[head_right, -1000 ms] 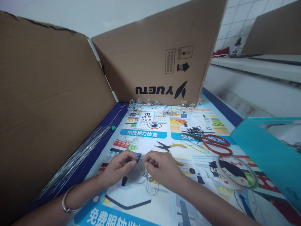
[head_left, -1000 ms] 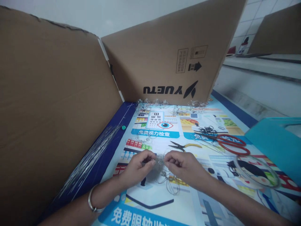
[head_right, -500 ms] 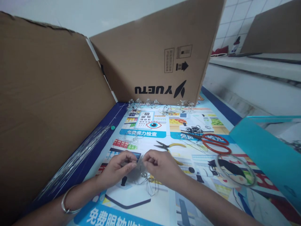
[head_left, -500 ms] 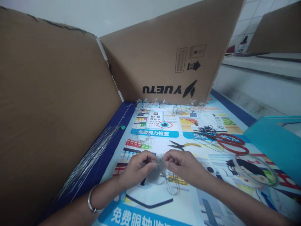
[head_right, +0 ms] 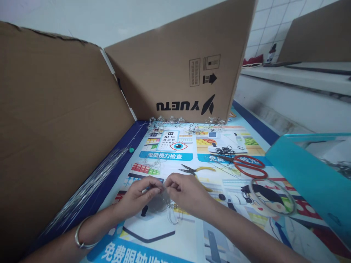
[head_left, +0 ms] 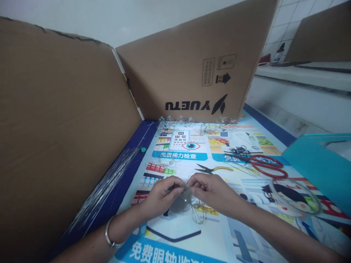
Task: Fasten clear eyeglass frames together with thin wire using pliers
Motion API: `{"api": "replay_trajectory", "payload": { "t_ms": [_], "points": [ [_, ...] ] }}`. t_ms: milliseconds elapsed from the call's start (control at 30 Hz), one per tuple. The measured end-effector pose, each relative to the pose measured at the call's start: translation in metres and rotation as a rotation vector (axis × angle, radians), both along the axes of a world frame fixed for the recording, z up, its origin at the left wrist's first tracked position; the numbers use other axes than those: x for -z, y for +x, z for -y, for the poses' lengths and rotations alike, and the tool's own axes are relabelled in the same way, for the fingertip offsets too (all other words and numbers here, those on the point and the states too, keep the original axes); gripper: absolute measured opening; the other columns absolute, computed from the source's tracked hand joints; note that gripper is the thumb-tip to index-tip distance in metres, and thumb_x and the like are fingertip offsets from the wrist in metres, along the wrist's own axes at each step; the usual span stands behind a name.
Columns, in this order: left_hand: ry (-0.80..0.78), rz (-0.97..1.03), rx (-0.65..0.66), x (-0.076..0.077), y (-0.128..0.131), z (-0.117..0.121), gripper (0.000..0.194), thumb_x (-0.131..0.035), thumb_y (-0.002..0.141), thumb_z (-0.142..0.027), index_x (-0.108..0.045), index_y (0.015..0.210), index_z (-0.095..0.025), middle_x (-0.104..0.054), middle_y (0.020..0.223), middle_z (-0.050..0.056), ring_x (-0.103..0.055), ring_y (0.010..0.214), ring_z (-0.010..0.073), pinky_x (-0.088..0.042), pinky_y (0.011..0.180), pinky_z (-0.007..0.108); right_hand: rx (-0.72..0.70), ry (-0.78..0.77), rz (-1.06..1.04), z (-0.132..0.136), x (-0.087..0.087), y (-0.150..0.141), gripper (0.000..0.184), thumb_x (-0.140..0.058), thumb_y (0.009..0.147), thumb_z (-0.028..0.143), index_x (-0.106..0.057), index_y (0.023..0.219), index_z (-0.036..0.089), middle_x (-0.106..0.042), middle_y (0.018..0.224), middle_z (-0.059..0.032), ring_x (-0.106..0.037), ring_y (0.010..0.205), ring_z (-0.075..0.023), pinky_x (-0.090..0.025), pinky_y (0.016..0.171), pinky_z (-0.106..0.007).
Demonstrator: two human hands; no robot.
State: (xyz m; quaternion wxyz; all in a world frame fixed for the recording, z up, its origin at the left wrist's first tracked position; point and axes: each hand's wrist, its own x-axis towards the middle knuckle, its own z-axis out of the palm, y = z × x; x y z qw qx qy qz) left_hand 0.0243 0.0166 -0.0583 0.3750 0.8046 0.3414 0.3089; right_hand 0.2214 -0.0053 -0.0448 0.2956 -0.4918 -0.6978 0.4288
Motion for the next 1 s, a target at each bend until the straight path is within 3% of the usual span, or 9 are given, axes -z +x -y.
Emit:
{"api": "replay_trajectory", "payload": {
  "t_ms": [167,300,533,800,1000],
  "points": [
    [0.057,-0.009,-0.062,0.001,0.007,-0.002,0.008,-0.053,0.076,-0.013,-0.058,0.082,-0.016,-0.061,0.076,0.002,-0.056,0.070,0.0136,-0.044,0.065,0.023,-0.007,-0.002,0.052,0.001,-0.003,-0.002,0.014,-0.050,0.072,0.015,-0.061,0.079,0.021,-0.058,0.063,0.0036,-0.051,0.056,-0.0108,-0.036,0.050,-0.020],
    [0.116,-0.062,-0.042,0.001,0.011,-0.007,0.016,-0.054,0.071,-0.009,-0.058,0.084,-0.017,-0.060,0.079,0.001,-0.056,0.075,0.0147,-0.043,0.069,0.024,-0.018,-0.004,0.089,0.000,-0.005,-0.002,0.015,-0.050,0.074,0.017,-0.062,0.081,0.021,-0.058,0.062,0.0036,-0.051,0.054,-0.0112,-0.036,0.050,-0.021],
    [0.053,-0.087,0.026,0.000,0.014,-0.014,0.025,-0.055,0.071,-0.009,-0.059,0.093,-0.018,-0.063,0.084,0.001,-0.057,0.076,0.0144,-0.043,0.069,0.023,-0.056,0.234,0.215,-0.004,-0.008,-0.001,0.026,-0.046,0.075,0.011,-0.068,0.081,0.024,-0.066,0.080,0.0007,-0.059,0.074,-0.0151,-0.040,0.065,-0.024],
    [0.086,-0.158,0.047,-0.001,0.015,-0.014,0.021,-0.053,0.069,-0.008,-0.060,0.087,-0.018,-0.062,0.077,0.000,-0.055,0.072,0.0141,-0.041,0.066,0.023,0.044,0.172,0.307,-0.001,-0.010,-0.002,0.015,-0.047,0.077,0.013,-0.058,0.080,0.023,-0.061,0.067,0.0034,-0.053,0.059,-0.0128,-0.033,0.054,-0.023],
    [0.135,-0.139,0.088,0.001,0.013,-0.013,0.017,-0.052,0.072,-0.009,-0.062,0.084,-0.017,-0.061,0.075,0.001,-0.055,0.071,0.0145,-0.041,0.064,0.023,-0.077,0.461,0.464,0.006,0.001,-0.001,0.018,-0.042,0.083,0.012,-0.058,0.083,0.020,-0.063,0.078,-0.0042,-0.057,0.075,-0.0183,-0.039,0.066,-0.029]
  ]
}}
